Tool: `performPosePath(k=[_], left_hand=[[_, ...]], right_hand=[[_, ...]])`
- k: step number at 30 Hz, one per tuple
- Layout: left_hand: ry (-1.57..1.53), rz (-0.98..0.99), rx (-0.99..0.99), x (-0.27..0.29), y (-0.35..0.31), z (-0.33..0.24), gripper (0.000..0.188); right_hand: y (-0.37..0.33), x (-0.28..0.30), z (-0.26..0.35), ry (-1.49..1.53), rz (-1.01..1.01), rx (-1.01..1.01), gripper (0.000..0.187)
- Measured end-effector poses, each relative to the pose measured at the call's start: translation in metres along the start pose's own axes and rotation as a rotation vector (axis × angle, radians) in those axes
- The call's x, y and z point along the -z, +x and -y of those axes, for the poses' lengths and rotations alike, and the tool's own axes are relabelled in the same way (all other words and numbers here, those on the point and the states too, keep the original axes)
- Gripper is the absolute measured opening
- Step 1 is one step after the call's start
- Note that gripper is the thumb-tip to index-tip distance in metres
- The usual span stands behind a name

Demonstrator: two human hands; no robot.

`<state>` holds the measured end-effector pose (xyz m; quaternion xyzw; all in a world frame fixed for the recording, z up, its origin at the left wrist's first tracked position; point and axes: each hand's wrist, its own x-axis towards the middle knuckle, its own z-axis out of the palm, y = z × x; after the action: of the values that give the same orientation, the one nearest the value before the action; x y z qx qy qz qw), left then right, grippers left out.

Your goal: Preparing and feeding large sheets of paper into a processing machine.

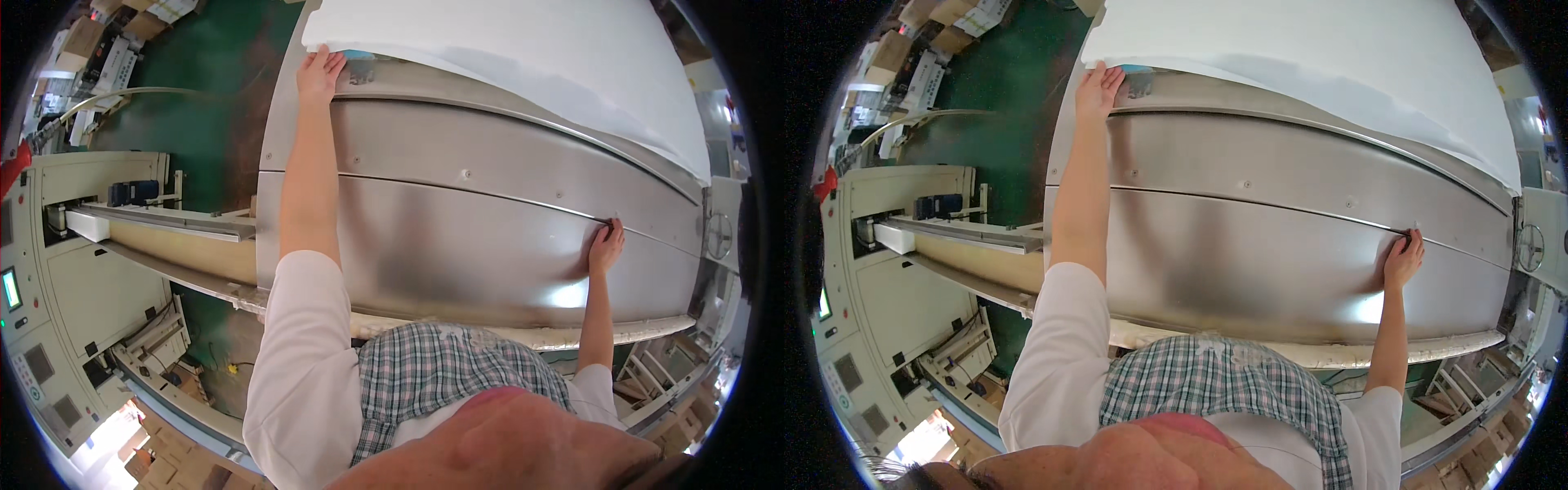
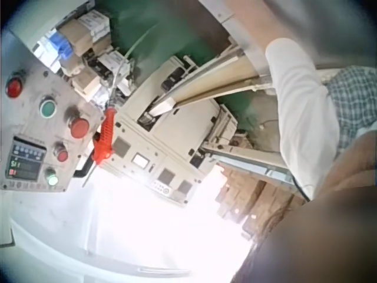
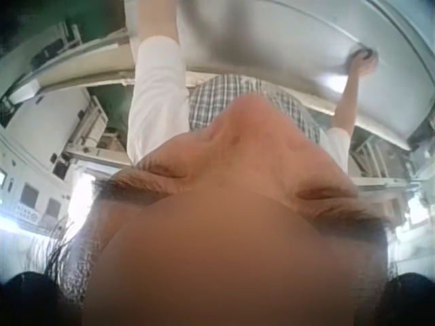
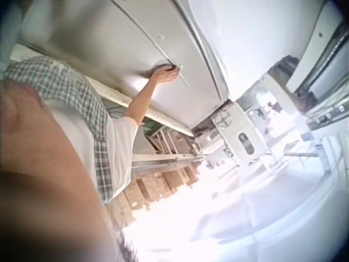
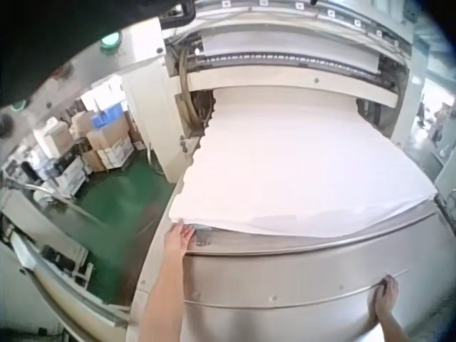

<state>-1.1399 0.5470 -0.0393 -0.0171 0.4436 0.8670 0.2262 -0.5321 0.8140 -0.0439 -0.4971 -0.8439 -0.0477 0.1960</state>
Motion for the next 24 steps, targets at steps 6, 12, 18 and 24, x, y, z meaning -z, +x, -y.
performPosePath(k=[6, 12, 18, 24], left_hand=[[-0.212, 0.233, -0.119, 0.006, -0.031, -0.004, 0.022], [-0.475, 0.289, 0.014, -0.001, -0.040, -0.011, 0.029], [0.509, -0.350, -0.379, 0.030, 0.030, -0.017, 0.034], [0.640, -0.269, -0.645, 0.006, 0.063, -0.016, 0.025]], right_hand=[[0.003, 0.000, 0.000, -0.030, -0.008, 0.002, 0.029], [0.002, 0.003, -0.002, -0.028, -0.028, 0.008, 0.028], [0.002, -0.009, 0.000, 0.013, -0.025, 0.020, 0.029], [0.002, -0.004, -0.006, -0.015, -0.005, 0.003, 0.028]])
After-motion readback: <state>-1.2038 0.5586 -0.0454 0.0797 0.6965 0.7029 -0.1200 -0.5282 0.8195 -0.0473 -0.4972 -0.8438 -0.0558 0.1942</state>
